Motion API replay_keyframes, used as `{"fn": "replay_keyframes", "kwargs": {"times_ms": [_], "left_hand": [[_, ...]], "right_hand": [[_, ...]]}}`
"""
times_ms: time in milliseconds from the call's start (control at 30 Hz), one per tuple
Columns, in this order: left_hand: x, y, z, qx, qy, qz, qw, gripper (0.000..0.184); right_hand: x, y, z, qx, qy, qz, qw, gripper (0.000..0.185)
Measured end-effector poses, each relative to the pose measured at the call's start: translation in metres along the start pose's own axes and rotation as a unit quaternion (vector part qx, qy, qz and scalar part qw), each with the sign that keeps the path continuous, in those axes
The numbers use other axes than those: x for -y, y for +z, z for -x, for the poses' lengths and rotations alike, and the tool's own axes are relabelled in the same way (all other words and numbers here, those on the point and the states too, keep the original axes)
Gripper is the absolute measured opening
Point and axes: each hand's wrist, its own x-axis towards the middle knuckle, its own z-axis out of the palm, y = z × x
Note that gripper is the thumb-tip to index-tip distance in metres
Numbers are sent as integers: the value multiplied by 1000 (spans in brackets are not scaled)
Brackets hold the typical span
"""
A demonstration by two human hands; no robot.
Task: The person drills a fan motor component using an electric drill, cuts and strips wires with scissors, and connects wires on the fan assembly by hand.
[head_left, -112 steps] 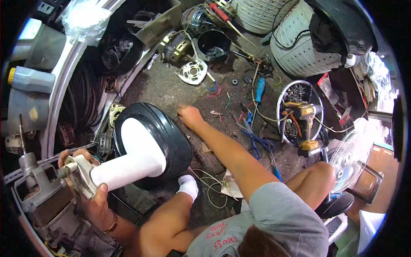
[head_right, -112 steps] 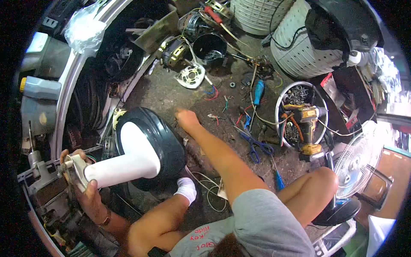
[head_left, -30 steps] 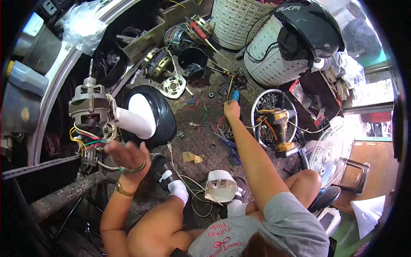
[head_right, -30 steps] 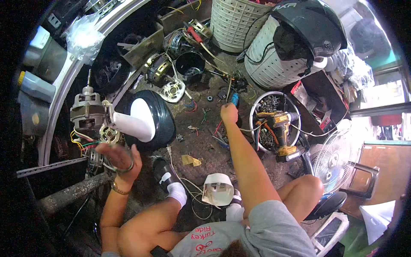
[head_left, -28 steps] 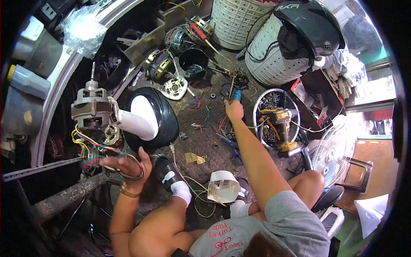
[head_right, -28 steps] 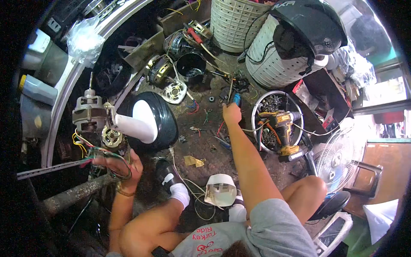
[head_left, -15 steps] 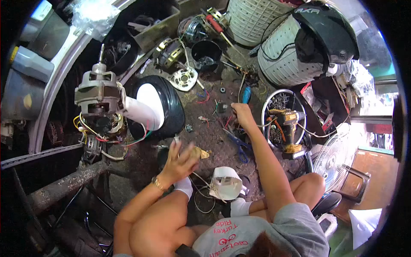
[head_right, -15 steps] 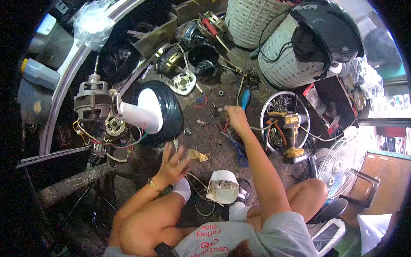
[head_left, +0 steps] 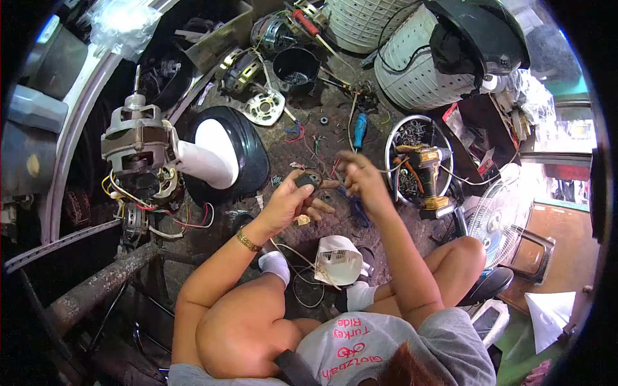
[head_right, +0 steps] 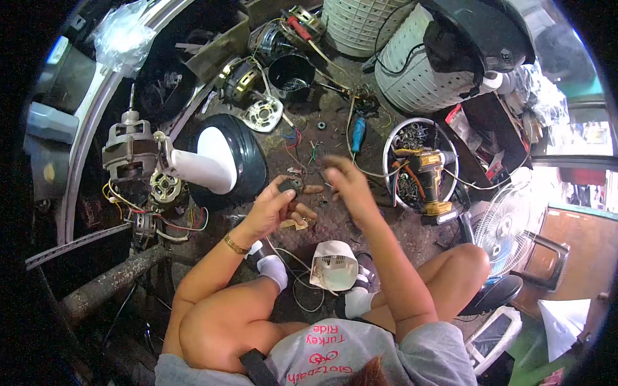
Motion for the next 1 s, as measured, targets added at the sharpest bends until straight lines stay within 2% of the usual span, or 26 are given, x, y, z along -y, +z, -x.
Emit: {"fn": "replay_keyframes", "kwargs": {"times_ms": [67,100,133,200,233,267,333,367,400,467,600,700,867,933,1000], "left_hand": [[7,-7,2,-5,1,-51,999,32],[6,-1,5,-16,-4,-66,998,31],[6,-2,6,-17,-4,-67,998,31],[6,-4,10,-42,-1,-117,992,32],[6,-5,11,-44,-4,-117,992,32],[6,-7,12,-37,0,-108,993,32],[7,-8,14,-33,5,-97,995,33],[8,-7,15,-31,-5,-90,995,34],[9,-6,15,-30,-14,-82,996,35],[-2,4,19,-27,-12,-87,996,36],[-2,10,23,-45,-19,-101,994,39],[0,7,22,-54,-26,-96,994,41],[-8,13,23,-52,-28,-86,995,41],[-12,16,24,-48,-39,-80,995,42],[-15,16,24,-23,-40,-59,997,41]], "right_hand": [[-16,18,7,89,-83,161,979,44],[-18,28,8,98,-125,188,969,36],[-19,35,9,98,-125,186,969,36],[-22,47,12,63,4,19,998,31],[-15,54,15,59,70,-61,994,26],[-17,54,14,59,73,-63,994,26],[-6,60,10,47,162,-164,972,21],[-1,69,9,-40,184,-178,966,21],[-6,64,5,-39,186,-178,965,21],[-20,49,-5,33,155,-131,979,24],[-20,56,-6,2,160,-101,982,29],[-22,55,-9,29,158,-128,979,31],[-6,55,-14,12,143,-117,983,30],[1,60,-17,-47,87,-89,991,33],[-5,53,-23,-33,64,-117,991,32]]}}
